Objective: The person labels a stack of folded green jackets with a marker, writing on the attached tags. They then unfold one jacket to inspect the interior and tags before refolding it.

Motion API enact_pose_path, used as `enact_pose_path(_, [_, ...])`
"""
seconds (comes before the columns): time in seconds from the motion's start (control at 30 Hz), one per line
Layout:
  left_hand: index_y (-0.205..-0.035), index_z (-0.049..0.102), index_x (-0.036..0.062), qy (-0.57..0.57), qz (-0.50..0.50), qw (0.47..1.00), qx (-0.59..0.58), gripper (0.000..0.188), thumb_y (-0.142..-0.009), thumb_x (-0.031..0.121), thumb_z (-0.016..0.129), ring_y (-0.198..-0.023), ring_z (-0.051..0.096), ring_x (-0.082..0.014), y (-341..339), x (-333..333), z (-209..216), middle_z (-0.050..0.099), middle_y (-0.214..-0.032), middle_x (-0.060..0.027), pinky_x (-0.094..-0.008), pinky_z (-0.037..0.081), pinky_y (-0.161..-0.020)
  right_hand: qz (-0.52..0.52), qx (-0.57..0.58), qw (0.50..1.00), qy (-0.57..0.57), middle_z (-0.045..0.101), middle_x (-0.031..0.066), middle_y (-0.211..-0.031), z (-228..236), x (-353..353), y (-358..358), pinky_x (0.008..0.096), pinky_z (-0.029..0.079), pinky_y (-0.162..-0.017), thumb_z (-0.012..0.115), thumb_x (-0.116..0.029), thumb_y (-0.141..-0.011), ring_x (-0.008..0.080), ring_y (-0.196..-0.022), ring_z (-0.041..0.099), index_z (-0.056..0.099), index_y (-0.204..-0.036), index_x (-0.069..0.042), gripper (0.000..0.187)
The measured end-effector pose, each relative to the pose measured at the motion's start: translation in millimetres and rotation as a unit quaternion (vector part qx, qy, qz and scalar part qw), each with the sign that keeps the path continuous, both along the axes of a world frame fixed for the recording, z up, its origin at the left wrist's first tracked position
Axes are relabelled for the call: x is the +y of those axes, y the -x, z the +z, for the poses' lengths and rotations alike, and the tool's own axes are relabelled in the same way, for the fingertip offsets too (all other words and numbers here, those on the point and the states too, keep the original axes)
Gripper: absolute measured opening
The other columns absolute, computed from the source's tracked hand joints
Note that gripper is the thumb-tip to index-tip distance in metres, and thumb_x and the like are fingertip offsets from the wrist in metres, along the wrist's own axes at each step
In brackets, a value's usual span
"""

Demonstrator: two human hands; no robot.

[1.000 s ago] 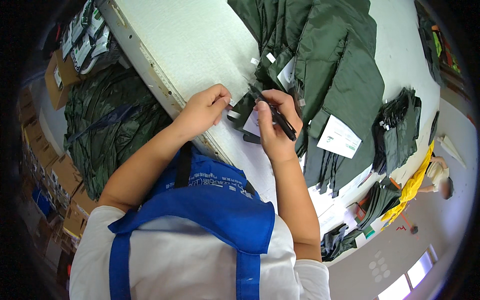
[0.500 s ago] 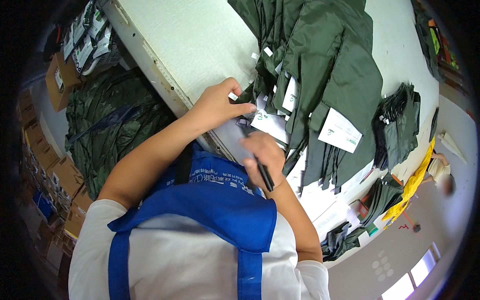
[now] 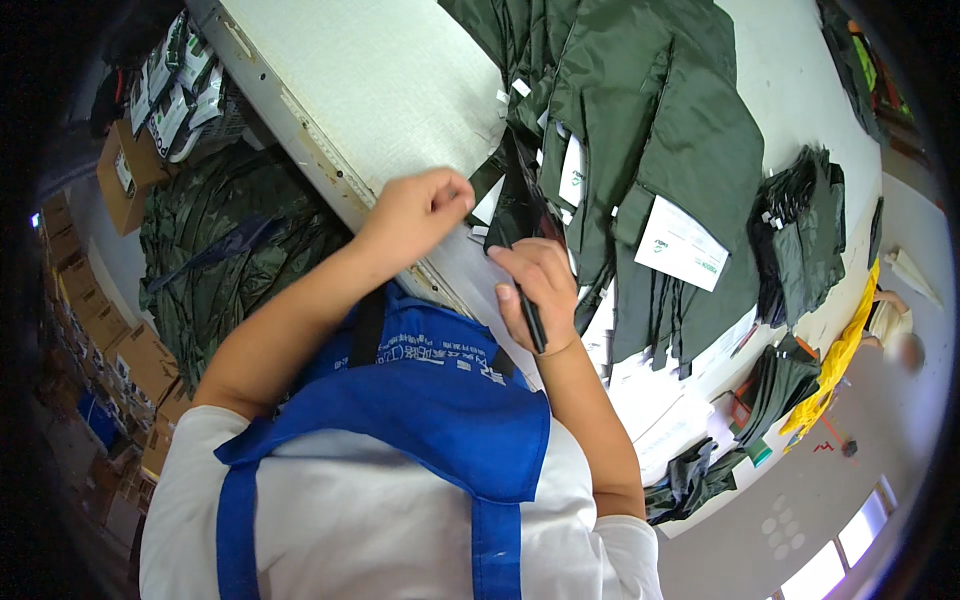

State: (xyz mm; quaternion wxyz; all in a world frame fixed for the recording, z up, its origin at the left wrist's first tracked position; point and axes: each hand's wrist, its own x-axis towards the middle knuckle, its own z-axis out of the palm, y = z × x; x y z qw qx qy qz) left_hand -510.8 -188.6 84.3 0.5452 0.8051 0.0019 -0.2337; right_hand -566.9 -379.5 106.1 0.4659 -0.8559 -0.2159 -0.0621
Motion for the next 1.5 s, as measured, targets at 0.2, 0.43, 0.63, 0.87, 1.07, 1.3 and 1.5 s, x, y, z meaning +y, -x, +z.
enact_pose_path(0.2, [-0.091,0.065,-0.0002,-0.021,0.007,0.999,0.043,0.022,-0.078,0.017,0.070,-0.054,0.055,-0.0130,26.0,-9.6,-12.5,0.060,-0.062,-0.0063,-0.0280,0.045,-0.053,-0.080,0.039,0.996,0.031,0.064,0.0108,-0.077,-5.6,1.8,4.8,0.0333,0.048,-0.072,0.064,-0.002,-0.069,0.0274,-0.073,0.062,0.063,-0.083,-0.002,0.013])
enact_pose_path(0.43, [-0.088,0.065,-0.0001,-0.010,0.009,0.999,0.049,0.015,-0.083,0.014,0.064,-0.057,0.056,-0.0132,31.4,-15.5,-25.2,0.062,-0.065,-0.0083,-0.0287,0.045,-0.055,-0.086,0.030,0.994,0.063,0.063,0.0082,-0.074,-14.3,0.7,5.1,0.0324,0.047,-0.068,0.067,-0.003,-0.068,0.0260,-0.069,0.061,0.061,-0.077,-0.004,0.011])
enact_pose_path(0.63, [-0.087,0.065,-0.0001,0.001,0.008,0.999,0.054,0.013,-0.085,0.012,0.060,-0.058,0.056,-0.0117,29.8,-13.0,-24.6,0.062,-0.065,-0.0070,-0.0278,0.045,-0.055,-0.094,0.028,0.992,0.083,0.063,0.0075,-0.075,-13.7,3.8,4.1,0.0328,0.046,-0.067,0.069,-0.005,-0.070,0.0257,-0.069,0.060,0.061,-0.078,-0.006,0.011])
enact_pose_path(0.87, [-0.086,0.065,-0.0008,-0.014,0.018,0.999,0.033,0.012,-0.083,0.011,0.062,-0.059,0.059,-0.0139,32.4,-18.0,-28.4,0.065,-0.069,-0.0088,-0.0281,0.047,-0.057,-0.108,0.030,0.990,0.091,0.064,0.0075,-0.076,-16.3,2.9,5.3,0.0329,0.047,-0.067,0.069,-0.006,-0.070,0.0257,-0.068,0.059,0.062,-0.078,-0.006,0.011])
enact_pose_path(1.07, [-0.084,0.064,-0.0009,-0.021,0.011,0.999,0.027,0.012,-0.083,0.011,0.062,-0.060,0.060,-0.0154,31.3,-19.5,-26.3,0.065,-0.071,-0.0101,-0.0290,0.047,-0.058,-0.111,0.025,0.989,0.095,0.064,0.0078,-0.076,-17.8,2.4,5.4,0.0330,0.048,-0.069,0.068,-0.005,-0.070,0.0263,-0.068,0.060,0.062,-0.078,-0.005,0.010])
enact_pose_path(1.3, [-0.084,0.063,-0.0006,-0.007,0.043,0.998,0.040,0.014,-0.083,0.014,0.063,-0.056,0.057,-0.0152,29.2,-18.1,-20.5,0.061,-0.064,-0.0070,-0.0293,0.045,-0.054,-0.136,0.035,0.990,0.021,0.063,0.0118,-0.078,-13.8,0.3,7.1,0.0341,0.049,-0.070,0.066,-0.003,-0.074,0.0274,-0.070,0.061,0.060,-0.084,-0.002,0.012])
enact_pose_path(1.5, [-0.086,0.062,-0.0019,-0.013,0.065,0.997,0.026,0.019,-0.082,0.016,0.066,-0.052,0.050,-0.0119,13.9,-11.1,-12.7,0.053,-0.056,-0.0034,-0.0285,0.040,-0.050,-0.116,0.100,0.987,-0.037,0.064,0.0133,-0.082,-10.4,-6.6,11.9,0.0349,0.048,-0.081,0.061,-0.005,-0.081,0.0259,-0.079,0.063,0.059,-0.089,0.000,0.010])
